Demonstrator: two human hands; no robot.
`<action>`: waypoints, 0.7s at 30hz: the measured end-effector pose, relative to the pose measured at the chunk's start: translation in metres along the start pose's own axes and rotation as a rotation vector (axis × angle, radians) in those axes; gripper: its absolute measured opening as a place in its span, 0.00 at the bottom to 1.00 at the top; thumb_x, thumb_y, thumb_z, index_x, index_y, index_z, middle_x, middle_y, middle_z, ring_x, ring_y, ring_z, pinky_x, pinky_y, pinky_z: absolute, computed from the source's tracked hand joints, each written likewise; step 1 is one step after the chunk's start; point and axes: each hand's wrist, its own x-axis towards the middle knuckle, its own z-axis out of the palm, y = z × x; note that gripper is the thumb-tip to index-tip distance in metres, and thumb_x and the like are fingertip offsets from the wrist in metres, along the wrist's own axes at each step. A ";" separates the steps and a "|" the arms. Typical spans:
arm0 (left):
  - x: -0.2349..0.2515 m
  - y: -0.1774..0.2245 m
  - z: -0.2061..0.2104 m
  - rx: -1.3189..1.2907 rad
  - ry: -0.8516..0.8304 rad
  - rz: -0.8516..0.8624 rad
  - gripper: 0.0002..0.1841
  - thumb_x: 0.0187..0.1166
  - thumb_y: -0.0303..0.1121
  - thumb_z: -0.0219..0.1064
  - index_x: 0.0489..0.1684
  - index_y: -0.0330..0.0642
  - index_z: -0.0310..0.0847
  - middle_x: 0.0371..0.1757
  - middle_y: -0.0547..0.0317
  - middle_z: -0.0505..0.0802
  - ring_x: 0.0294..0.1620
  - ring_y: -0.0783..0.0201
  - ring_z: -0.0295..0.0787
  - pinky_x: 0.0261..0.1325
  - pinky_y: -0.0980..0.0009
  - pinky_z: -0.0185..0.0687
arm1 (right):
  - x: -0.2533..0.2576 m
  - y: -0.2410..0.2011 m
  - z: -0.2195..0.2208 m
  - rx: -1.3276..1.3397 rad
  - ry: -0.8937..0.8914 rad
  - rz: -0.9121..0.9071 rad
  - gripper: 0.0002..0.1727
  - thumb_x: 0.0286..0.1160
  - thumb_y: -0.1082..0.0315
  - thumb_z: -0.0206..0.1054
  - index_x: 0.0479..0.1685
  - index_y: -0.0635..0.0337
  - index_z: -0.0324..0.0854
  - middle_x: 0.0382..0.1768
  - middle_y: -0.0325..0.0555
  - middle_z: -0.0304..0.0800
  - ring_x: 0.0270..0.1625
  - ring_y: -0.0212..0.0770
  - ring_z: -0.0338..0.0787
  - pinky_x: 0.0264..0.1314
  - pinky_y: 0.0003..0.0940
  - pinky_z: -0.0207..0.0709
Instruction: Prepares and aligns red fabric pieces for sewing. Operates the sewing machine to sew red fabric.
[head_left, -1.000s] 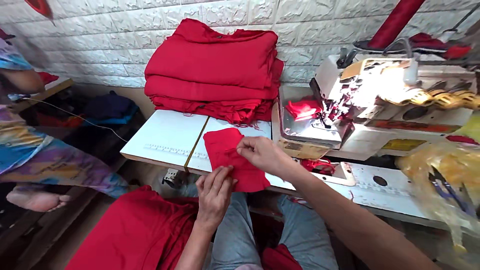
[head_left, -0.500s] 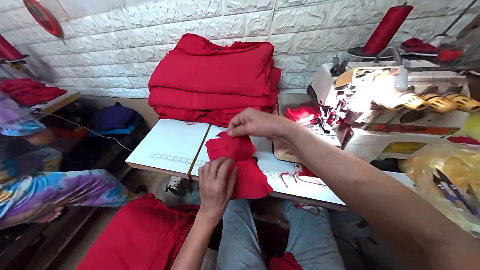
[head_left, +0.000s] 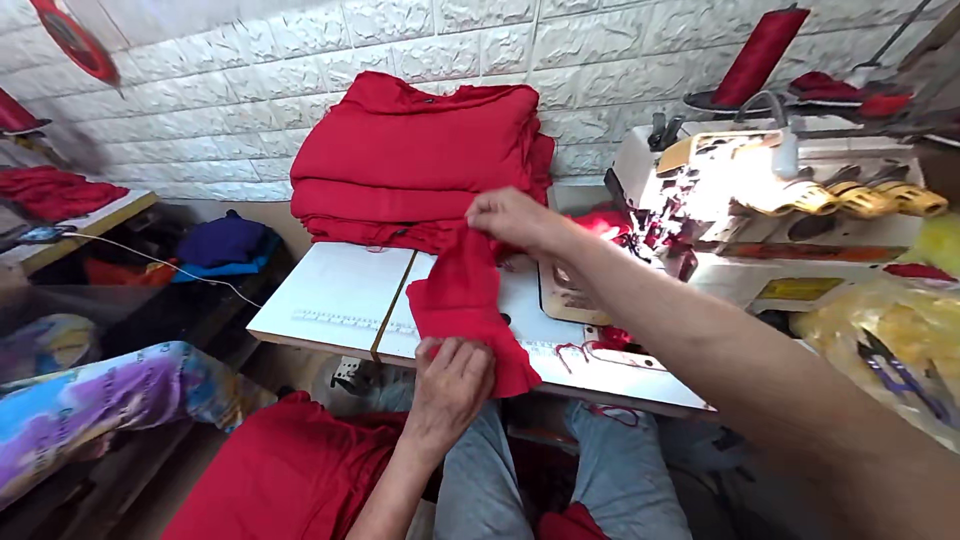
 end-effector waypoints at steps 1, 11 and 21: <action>-0.001 0.000 0.001 -0.007 -0.030 0.007 0.06 0.80 0.36 0.66 0.42 0.46 0.85 0.39 0.60 0.93 0.43 0.61 0.86 0.64 0.57 0.67 | 0.011 -0.003 -0.007 0.024 0.072 0.004 0.15 0.88 0.67 0.57 0.55 0.69 0.85 0.48 0.59 0.88 0.49 0.48 0.87 0.57 0.51 0.79; 0.029 -0.014 -0.016 -0.153 -0.123 -0.151 0.19 0.84 0.47 0.64 0.51 0.39 0.90 0.52 0.50 0.95 0.52 0.52 0.92 0.57 0.50 0.81 | 0.062 -0.047 -0.055 0.135 0.464 -0.490 0.12 0.85 0.63 0.63 0.44 0.64 0.84 0.32 0.40 0.84 0.33 0.29 0.82 0.44 0.29 0.78; 0.127 -0.048 -0.061 -0.437 0.102 -0.376 0.41 0.71 0.34 0.79 0.84 0.38 0.59 0.73 0.47 0.81 0.42 0.62 0.85 0.37 0.67 0.82 | -0.009 -0.074 -0.044 -0.097 0.241 -0.695 0.09 0.82 0.62 0.68 0.42 0.56 0.91 0.30 0.34 0.90 0.30 0.23 0.83 0.39 0.24 0.78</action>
